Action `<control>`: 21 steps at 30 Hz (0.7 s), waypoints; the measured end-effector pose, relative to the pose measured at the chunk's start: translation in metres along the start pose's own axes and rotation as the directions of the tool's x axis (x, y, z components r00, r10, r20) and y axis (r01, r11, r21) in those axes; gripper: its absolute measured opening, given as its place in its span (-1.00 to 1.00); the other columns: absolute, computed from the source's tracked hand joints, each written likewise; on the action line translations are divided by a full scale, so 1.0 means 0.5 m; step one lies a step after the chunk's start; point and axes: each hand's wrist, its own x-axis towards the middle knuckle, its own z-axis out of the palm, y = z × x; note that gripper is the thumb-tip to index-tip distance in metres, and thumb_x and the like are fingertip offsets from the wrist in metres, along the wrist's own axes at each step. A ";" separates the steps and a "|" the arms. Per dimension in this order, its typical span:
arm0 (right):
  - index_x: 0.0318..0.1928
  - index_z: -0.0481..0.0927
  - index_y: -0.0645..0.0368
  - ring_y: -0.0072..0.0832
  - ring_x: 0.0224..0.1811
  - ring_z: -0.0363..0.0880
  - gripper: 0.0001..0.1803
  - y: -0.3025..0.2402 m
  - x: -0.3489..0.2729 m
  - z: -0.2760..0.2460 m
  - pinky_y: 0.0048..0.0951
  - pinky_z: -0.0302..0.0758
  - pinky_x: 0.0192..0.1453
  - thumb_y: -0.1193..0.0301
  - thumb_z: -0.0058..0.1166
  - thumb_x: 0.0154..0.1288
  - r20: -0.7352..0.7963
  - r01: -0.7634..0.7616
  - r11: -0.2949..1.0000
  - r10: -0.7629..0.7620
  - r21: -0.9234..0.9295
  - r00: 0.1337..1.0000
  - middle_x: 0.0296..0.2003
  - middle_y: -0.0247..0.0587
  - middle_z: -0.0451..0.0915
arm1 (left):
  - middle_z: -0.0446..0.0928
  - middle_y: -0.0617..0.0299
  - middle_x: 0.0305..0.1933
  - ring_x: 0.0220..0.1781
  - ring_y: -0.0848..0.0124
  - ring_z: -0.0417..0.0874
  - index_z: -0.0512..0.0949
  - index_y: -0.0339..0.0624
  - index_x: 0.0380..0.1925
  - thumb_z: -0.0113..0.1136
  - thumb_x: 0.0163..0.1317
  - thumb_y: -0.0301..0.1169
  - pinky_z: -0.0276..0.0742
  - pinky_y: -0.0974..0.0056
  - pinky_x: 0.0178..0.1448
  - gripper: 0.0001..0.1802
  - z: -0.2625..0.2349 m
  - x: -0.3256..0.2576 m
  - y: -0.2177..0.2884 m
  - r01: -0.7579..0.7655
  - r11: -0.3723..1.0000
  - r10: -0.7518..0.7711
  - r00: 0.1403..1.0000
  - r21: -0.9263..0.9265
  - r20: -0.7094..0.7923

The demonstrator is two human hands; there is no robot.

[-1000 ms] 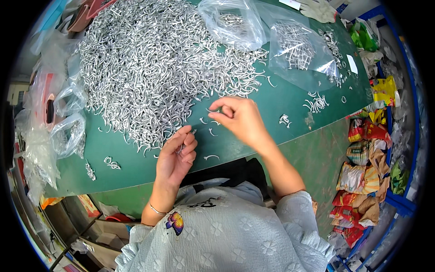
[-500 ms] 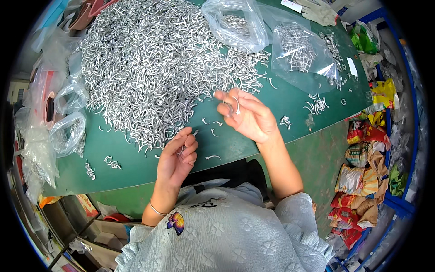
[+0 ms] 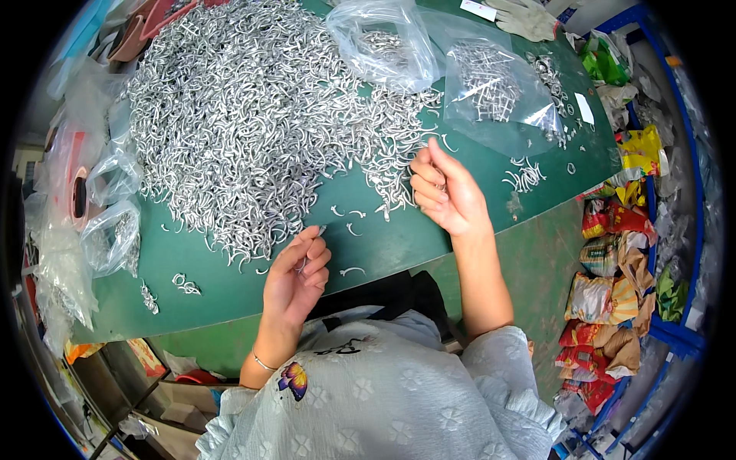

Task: The person sorts music-note-shaped metal charms from a large pile on a green table, arranging them into small groups and then picking them up by hand.

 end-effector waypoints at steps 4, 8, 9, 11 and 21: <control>-0.29 0.63 0.25 -0.82 -0.65 0.06 -0.86 0.027 0.007 0.039 -0.63 0.05 -0.61 0.43 0.11 0.27 -0.107 0.046 0.287 -0.494 -0.957 0.863 -0.71 -0.58 0.18 | 0.33 0.25 -0.42 -0.49 0.55 0.25 0.42 -0.36 -0.06 -0.07 0.28 -0.54 0.17 0.51 -0.51 -0.75 0.001 0.005 -0.003 0.009 1.000 -0.009 1.000 0.000 -0.005; -0.28 0.67 0.22 -0.79 -0.61 0.00 -0.88 0.035 0.024 0.044 -0.59 -0.02 -0.57 0.46 0.19 0.18 -0.027 0.002 0.043 -0.657 -0.999 0.753 -0.68 -0.61 0.09 | 0.33 0.25 -0.41 -0.49 0.55 0.25 0.42 -0.36 -0.06 -0.07 0.28 -0.53 0.17 0.51 -0.52 -0.76 0.008 0.003 -0.006 0.022 1.000 -0.022 1.000 -0.015 0.001; -0.27 0.67 0.20 -0.77 -0.63 0.00 -0.88 0.029 0.022 0.044 -0.59 0.00 -0.58 0.46 0.21 0.15 0.008 0.001 -0.011 -0.649 -1.000 0.761 -0.70 -0.53 0.14 | 0.33 0.25 -0.41 -0.49 0.55 0.25 0.42 -0.35 -0.06 -0.07 0.28 -0.53 0.16 0.51 -0.52 -0.76 0.007 0.003 -0.006 0.023 1.000 -0.023 1.000 -0.018 0.008; -0.27 0.67 0.19 -0.77 -0.63 0.00 -0.89 0.039 0.020 0.053 -0.59 -0.01 -0.58 0.47 0.20 0.17 0.004 -0.079 -0.121 -0.568 -0.989 0.823 -0.70 -0.56 0.13 | 0.32 0.25 -0.41 -0.49 0.55 0.24 0.43 -0.35 -0.06 -0.07 0.28 -0.53 0.16 0.51 -0.52 -0.76 0.003 0.004 -0.006 0.023 0.999 -0.023 1.000 -0.024 0.020; -0.36 0.58 0.22 -0.77 -0.72 0.12 -0.86 0.051 0.038 0.041 -0.57 0.04 -0.67 0.39 0.20 0.19 0.043 -0.072 -0.222 -0.471 -0.972 0.881 -0.70 -0.53 0.32 | 0.32 0.26 -0.42 -0.48 0.55 0.25 0.43 -0.31 -0.08 -0.05 0.28 -0.51 0.16 0.51 -0.51 -0.77 -0.002 0.002 -0.008 0.021 1.000 -0.021 1.000 -0.017 0.008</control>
